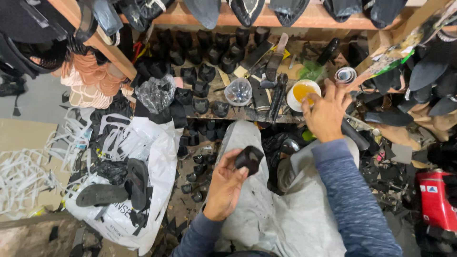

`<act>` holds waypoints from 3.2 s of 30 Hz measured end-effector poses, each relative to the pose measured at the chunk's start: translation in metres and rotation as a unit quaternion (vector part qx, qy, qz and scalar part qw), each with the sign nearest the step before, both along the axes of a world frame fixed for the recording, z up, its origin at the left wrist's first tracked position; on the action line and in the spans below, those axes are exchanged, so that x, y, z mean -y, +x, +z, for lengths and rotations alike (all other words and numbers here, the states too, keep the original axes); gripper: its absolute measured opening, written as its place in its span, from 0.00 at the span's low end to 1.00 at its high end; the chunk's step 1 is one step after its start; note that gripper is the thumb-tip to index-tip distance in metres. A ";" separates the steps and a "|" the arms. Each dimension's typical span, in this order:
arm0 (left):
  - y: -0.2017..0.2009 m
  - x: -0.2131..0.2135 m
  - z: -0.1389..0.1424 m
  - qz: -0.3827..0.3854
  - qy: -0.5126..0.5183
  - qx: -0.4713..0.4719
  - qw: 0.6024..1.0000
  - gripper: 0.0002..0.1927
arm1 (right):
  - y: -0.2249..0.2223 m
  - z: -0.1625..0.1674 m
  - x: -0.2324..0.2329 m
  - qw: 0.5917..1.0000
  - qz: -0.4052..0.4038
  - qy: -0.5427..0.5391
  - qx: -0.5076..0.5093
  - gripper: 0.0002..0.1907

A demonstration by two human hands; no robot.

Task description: The person sits on the floor and repeatedly picks up small black shoe components, presses them together by hand, and places them back down. The person handles the parts one at a time without using any tools.

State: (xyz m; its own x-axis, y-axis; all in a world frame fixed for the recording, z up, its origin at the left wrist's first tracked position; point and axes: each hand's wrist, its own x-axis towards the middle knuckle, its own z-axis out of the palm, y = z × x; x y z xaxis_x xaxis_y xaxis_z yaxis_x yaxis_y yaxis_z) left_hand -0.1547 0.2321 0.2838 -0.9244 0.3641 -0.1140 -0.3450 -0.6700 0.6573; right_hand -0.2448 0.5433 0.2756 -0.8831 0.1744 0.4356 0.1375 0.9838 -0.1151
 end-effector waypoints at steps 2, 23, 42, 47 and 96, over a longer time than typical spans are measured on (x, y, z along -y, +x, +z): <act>-0.002 -0.005 0.007 -0.003 -0.016 -0.030 0.999 0.29 | 0.011 0.025 0.010 0.997 -0.004 -0.071 0.019 0.16; -0.003 -0.038 0.053 0.166 -0.121 -0.364 0.909 0.30 | 0.143 0.145 0.145 0.917 0.212 -0.331 -0.069 0.37; -0.008 -0.012 0.060 0.065 -0.092 -0.311 0.944 0.26 | 0.136 0.141 0.131 0.899 0.291 -0.323 -0.044 0.33; -0.008 -0.002 0.067 0.020 -0.148 -0.314 0.938 0.27 | 0.132 0.143 0.131 0.908 0.296 -0.293 -0.050 0.33; -0.036 0.008 0.057 -0.112 0.074 0.033 0.990 0.19 | 0.124 0.139 0.131 0.941 0.307 -0.131 -0.051 0.29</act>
State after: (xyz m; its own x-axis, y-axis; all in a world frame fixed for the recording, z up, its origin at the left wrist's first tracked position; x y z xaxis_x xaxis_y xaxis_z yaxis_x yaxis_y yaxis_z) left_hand -0.1909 0.2240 0.3409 -0.8111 0.5760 -0.1016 -0.5345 -0.6594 0.5286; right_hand -0.1207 0.4124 0.4149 -0.8080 -0.2428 0.5367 -0.4732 0.8103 -0.3457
